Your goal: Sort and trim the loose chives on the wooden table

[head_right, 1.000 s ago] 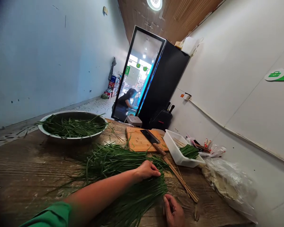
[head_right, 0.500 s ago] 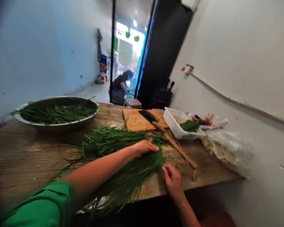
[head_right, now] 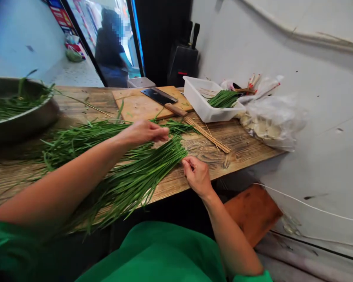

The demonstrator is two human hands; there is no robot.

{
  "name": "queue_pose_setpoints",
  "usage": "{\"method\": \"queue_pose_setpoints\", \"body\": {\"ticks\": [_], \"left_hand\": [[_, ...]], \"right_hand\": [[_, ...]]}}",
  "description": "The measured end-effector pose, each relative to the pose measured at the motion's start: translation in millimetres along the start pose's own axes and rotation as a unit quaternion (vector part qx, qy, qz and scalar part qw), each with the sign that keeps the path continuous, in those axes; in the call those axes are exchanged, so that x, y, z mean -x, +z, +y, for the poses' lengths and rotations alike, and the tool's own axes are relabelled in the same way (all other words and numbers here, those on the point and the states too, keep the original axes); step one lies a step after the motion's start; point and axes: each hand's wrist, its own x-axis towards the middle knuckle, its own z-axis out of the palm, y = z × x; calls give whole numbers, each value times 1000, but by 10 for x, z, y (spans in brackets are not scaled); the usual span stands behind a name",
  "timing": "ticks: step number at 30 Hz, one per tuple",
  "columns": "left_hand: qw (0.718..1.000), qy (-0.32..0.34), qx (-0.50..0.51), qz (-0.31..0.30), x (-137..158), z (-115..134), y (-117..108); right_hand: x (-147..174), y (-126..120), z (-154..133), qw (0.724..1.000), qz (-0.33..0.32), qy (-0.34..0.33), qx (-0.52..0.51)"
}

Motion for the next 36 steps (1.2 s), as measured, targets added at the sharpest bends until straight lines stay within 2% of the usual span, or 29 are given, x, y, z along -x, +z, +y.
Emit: {"method": "queue_pose_setpoints", "body": {"ticks": [2, 3, 7, 9, 13, 17, 19, 21, 23, 24, 27, 31, 33, 36], "left_hand": [[989, 64, -119, 61, 66, 72, -158], [980, 80, -172, 56, 104, 85, -225], [931, 106, -344, -54, 233, -69, -363], [908, 127, -392, -81, 263, -216, -392], [879, 163, -434, -110, 289, -372, -496], [869, 135, -453, -143, 341, -263, -623], [880, 109, -451, -100, 369, -201, -648], [887, 102, -450, -24, 378, -188, -633], [880, 113, -460, 25, 364, -226, -585], [874, 117, -471, 26, 353, -255, -556], [855, 110, -505, -30, 332, -324, -496], [841, 101, -521, -104, 407, -304, -533], [831, 116, -534, -110, 473, -273, -566], [816, 142, -556, -67, 526, -258, -588]], "right_hand": [[25, -29, 3, 1000, 1, 1, -11], [42, -49, 9, 1000, -1, 2, -20], [104, -145, 49, 998, -22, 13, -65], [120, -179, 64, 996, -28, 16, -78], [125, -191, 64, 996, -27, 21, -85], [129, -171, 56, 994, 6, 35, -106], [137, -167, 62, 994, 13, 36, -106], [152, -173, 77, 994, 9, 30, -100], [176, -189, 104, 995, 12, 22, -98], [192, -199, 122, 995, 15, 17, -101], [246, -229, 183, 991, 28, -9, -128], [291, -246, 233, 982, 32, -32, -182], [290, -241, 229, 980, 41, -36, -191], [276, -222, 194, 980, 57, -42, -188]]}}
